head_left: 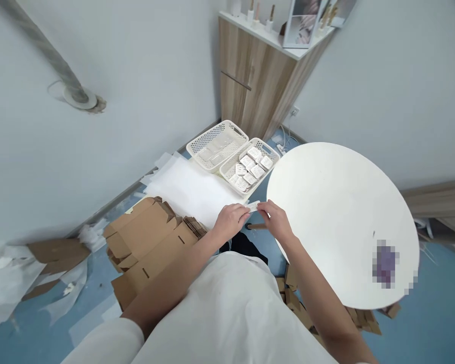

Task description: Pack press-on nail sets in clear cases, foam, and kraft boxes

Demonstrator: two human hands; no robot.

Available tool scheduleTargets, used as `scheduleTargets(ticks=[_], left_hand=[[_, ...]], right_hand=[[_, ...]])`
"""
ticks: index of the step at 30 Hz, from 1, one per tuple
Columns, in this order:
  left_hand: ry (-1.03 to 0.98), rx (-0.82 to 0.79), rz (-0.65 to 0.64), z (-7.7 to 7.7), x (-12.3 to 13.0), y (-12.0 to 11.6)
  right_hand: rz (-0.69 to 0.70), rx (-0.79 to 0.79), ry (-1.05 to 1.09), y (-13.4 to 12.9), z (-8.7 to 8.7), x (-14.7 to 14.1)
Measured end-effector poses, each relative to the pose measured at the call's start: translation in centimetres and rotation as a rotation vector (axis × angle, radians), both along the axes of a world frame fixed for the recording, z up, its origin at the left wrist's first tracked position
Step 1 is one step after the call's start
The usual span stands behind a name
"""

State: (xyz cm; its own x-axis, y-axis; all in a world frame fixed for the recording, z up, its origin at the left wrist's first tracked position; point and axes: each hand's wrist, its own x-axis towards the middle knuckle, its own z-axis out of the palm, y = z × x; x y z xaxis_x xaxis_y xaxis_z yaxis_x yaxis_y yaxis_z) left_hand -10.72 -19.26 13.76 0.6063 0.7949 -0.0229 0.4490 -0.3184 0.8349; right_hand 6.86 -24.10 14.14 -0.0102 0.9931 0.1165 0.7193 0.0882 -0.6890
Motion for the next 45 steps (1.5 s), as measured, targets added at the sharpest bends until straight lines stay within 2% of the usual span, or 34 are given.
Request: scheduleTargets(ticks=[3, 5, 8, 11, 15, 20, 28, 36, 38, 42, 45], left_hand=[[-0.08, -0.036, -0.016, -0.3, 0.5, -2.0], [-0.159, -0.115, 0.014, -0.6, 1.1, -3.0], [-0.274, -0.354, 0.075, -1.1, 2.5, -4.1], [-0.348, -0.601, 0.106, -1.5, 4.3, -5.0], [-0.383, -0.767, 0.05, -1.6, 6.9, -6.4], [-0.383, -0.834, -0.065, -1.4, 10.5, -8.3], [-0.313, -0.761, -0.15, -0.3, 15.9, -10.8], [-0.184, -0.64, -0.165, -0.2, 20.2, -13.0], [-0.139, -0.55, -0.222, -0.1, 21.0, -13.1], [-0.027, -0.293, -0.454, 0.0, 22.7, -12.6], [0.031, -0.18, -0.556, -0.4, 23.9, -12.1]], right_hand=[[-0.116, 0.013, 0.024, -3.1, 0.6, -0.3], [-0.223, 0.042, 0.045, -5.1, 0.8, -0.1], [-0.416, 0.088, 0.082, -7.7, 0.7, 0.5], [-0.567, 0.03, 0.248, -10.2, 0.2, 1.5], [-0.69, -0.056, 0.565, -12.8, -0.7, 3.1], [-0.768, -0.015, 0.771, -15.1, -0.6, 6.0], [-0.786, 0.009, 0.82, -17.6, 0.2, 12.1], [-0.799, 0.002, 0.862, -20.0, -1.0, 17.1], [-0.827, 0.007, 0.878, -20.9, -1.7, 17.8], [-0.876, 0.019, 0.918, -22.4, -3.0, 18.3], [-0.873, 0.019, 0.969, -23.1, -3.8, 18.2]])
